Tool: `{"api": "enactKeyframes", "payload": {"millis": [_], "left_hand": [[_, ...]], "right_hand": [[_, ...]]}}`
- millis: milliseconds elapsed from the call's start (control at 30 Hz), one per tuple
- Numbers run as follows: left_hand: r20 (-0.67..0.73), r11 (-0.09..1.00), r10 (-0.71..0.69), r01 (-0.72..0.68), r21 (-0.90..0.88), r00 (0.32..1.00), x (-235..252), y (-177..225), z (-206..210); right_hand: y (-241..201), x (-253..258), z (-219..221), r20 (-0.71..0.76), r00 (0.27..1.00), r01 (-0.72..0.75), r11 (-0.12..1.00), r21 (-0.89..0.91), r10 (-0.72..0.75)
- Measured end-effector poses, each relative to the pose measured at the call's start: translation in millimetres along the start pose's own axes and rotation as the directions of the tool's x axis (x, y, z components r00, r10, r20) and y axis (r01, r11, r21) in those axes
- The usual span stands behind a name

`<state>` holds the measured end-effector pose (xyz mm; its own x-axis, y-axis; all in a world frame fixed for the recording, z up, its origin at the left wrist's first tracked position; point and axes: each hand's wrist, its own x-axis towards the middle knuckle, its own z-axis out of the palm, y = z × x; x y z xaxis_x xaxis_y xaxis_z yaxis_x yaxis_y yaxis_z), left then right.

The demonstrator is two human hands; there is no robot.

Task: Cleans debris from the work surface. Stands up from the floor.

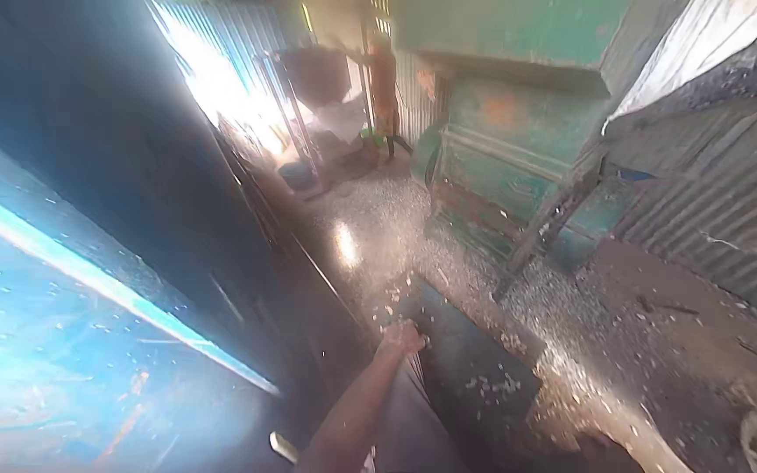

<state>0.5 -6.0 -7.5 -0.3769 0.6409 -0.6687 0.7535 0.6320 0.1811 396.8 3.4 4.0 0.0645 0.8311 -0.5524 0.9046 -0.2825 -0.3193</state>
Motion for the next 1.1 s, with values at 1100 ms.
{"api": "enactKeyframes", "payload": {"millis": [1100], "left_hand": [[-0.009, 1.0, -0.011, 0.011, 0.004, 1.0, 11.2, -1.4, 1.6]], "right_hand": [[38.8, 54.9, 27.5, -0.057, 0.998, 0.023, 1.0, -0.012, -0.024]]}}
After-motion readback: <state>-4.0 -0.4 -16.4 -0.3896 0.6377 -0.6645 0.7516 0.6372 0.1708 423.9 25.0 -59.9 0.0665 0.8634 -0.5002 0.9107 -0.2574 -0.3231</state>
